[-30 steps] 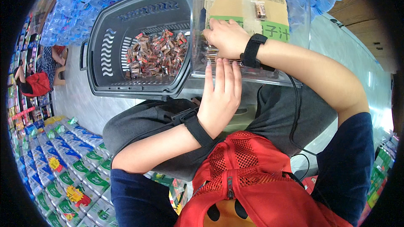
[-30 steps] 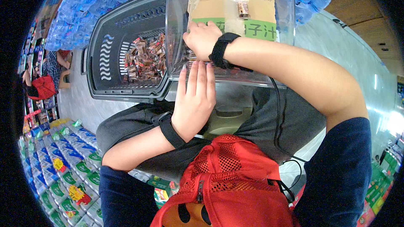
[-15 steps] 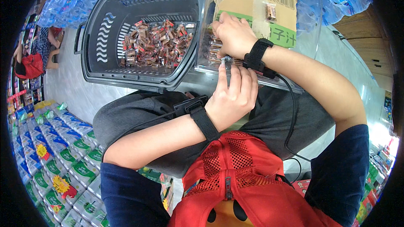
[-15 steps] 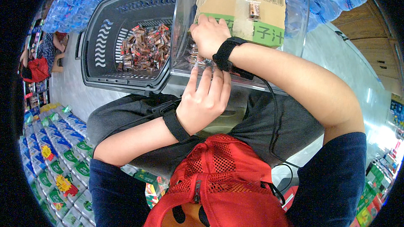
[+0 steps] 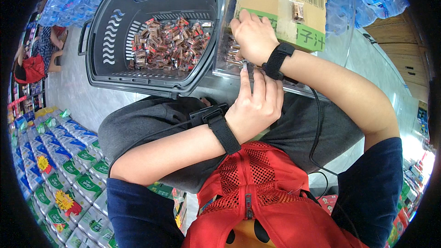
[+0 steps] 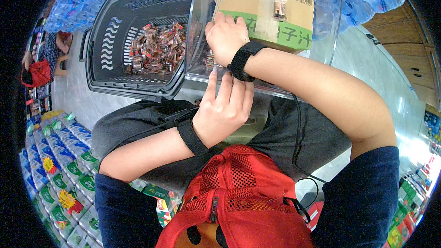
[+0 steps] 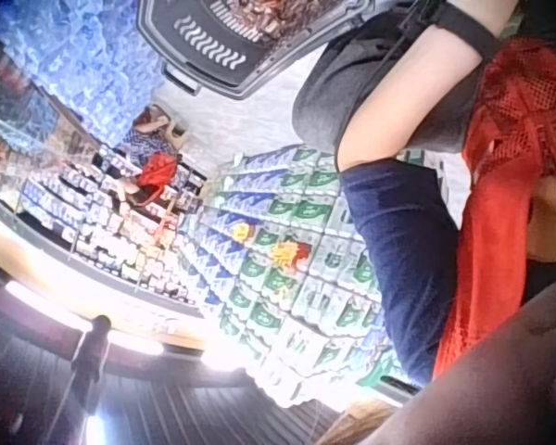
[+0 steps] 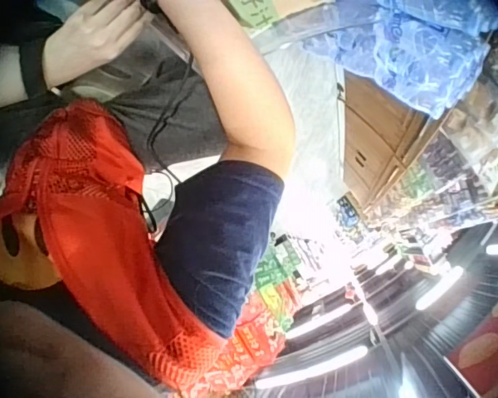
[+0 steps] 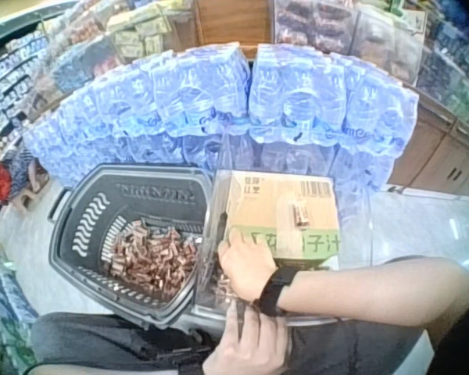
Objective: The person organizes wrapped snack items by removing them from a basket and placing them neatly into a clear plastic container inside a cardboard box.
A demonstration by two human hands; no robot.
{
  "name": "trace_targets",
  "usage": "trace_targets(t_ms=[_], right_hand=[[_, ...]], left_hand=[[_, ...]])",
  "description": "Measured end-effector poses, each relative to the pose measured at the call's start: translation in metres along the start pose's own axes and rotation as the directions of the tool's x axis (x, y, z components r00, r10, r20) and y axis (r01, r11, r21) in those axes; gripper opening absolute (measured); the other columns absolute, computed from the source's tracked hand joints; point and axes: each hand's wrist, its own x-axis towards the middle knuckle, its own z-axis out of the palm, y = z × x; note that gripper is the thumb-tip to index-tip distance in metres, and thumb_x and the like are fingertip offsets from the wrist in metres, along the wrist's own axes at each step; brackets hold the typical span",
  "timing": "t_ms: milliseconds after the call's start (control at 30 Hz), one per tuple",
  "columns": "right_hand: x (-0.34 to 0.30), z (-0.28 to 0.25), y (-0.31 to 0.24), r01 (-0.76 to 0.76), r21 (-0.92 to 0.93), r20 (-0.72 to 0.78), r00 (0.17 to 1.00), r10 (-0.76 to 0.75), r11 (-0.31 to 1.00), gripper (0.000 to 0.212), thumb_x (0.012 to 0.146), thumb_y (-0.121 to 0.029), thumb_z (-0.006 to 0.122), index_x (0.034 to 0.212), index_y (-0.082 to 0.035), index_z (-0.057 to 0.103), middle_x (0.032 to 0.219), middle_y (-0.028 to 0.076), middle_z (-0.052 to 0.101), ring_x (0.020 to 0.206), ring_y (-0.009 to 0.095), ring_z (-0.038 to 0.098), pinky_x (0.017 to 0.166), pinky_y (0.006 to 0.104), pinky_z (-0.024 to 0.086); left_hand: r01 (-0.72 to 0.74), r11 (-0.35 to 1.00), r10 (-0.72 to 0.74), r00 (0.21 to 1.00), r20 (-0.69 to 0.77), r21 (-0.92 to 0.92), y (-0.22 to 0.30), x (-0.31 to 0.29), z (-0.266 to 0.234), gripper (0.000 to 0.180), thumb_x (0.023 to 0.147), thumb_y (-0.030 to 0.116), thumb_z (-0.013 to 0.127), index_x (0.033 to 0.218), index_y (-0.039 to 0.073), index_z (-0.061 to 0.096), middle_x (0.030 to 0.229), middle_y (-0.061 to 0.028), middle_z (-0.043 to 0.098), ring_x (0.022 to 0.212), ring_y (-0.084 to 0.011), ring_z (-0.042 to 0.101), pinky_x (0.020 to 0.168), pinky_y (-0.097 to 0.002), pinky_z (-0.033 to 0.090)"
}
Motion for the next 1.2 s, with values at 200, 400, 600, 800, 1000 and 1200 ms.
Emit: trace_targets(t_ms=[200, 400, 600, 800, 1000, 1200], right_hand=[[0.003, 0.007, 0.000, 0.002, -0.048, -0.078, 0.997, -0.005, 0.999, 0.061, 0.046, -0.019, 0.079, 0.096, -0.003, 0.046, 0.094, 0.012, 0.048, 0.095, 0.027, 0.050, 0.075, 0.0394, 0.040], [0.004, 0.005, 0.002, 0.028, -0.039, -0.116, 0.993, -0.032, 0.999, 0.066, 0.045, -0.019, 0.080, 0.097, -0.004, 0.043, 0.093, 0.012, 0.047, 0.093, 0.028, 0.050, 0.074, 0.0395, 0.040], [0.015, -0.007, 0.044, 0.158, 0.357, 0.103, 0.973, -0.207, 0.921, 0.031, 0.063, -0.019, 0.069, 0.086, -0.007, 0.052, 0.085, 0.010, 0.051, 0.088, 0.028, 0.051, 0.074, 0.0358, 0.041], [-0.011, -0.038, 0.055, 0.193, 0.162, 0.181, 0.958, -0.222, 0.968, 0.013, 0.071, -0.015, 0.060, 0.082, -0.009, 0.062, 0.082, 0.012, 0.055, 0.080, 0.027, 0.056, 0.070, 0.0369, 0.045], [-0.032, -0.033, 0.049, 0.118, -0.146, 0.181, 0.979, -0.090, 0.982, 0.017, 0.071, -0.022, 0.060, 0.080, -0.009, 0.065, 0.067, 0.012, 0.060, 0.067, 0.028, 0.060, 0.059, 0.0388, 0.048], [-0.033, -0.019, 0.056, 0.178, -0.172, 0.192, 0.971, -0.144, 0.969, 0.017, 0.068, -0.020, 0.064, 0.072, -0.004, 0.062, 0.068, 0.013, 0.060, 0.069, 0.029, 0.060, 0.060, 0.0388, 0.048]], left_hand=[[-0.014, 1.000, 0.014, 1.000, -0.019, -0.006, 0.000, -0.001, 0.002, 0.027, 0.068, 0.015, 0.050, 0.089, -0.002, 0.057, 0.078, -0.0117, 0.054, 0.081, -0.0250, 0.056, 0.077, -0.0452, 0.046], [-0.010, 0.999, 0.011, 1.000, -0.017, 0.052, -0.001, -0.001, -0.001, 0.029, 0.069, 0.016, 0.050, 0.091, -0.001, 0.057, 0.082, -0.0121, 0.055, 0.081, -0.0243, 0.056, 0.077, -0.0436, 0.046], [-0.017, 0.993, 0.015, 1.000, 0.014, 0.116, -0.001, 0.000, 0.002, 0.032, 0.071, 0.016, 0.048, 0.096, -0.002, 0.055, 0.090, -0.0129, 0.056, 0.087, -0.0230, 0.055, 0.079, -0.0410, 0.046], [-0.040, 0.990, 0.032, 0.998, 0.061, 0.136, -0.004, -0.005, -0.003, 0.036, 0.073, 0.017, 0.047, 0.101, -0.004, 0.053, 0.096, -0.0152, 0.056, 0.091, -0.0238, 0.054, 0.080, -0.0410, 0.045], [-0.075, 0.990, 0.059, 0.990, 0.128, 0.122, -0.006, -0.007, -0.008, 0.041, 0.075, 0.017, 0.045, 0.110, -0.004, 0.049, 0.104, -0.0162, 0.053, 0.097, -0.0248, 0.052, 0.085, -0.0413, 0.042], [-0.093, 0.995, 0.096, 0.991, 0.091, -0.037, -0.015, -0.002, -0.007, 0.037, 0.073, 0.017, 0.050, 0.104, -0.003, 0.053, 0.096, -0.0124, 0.057, 0.088, -0.0218, 0.054, 0.082, -0.0360, 0.042]])
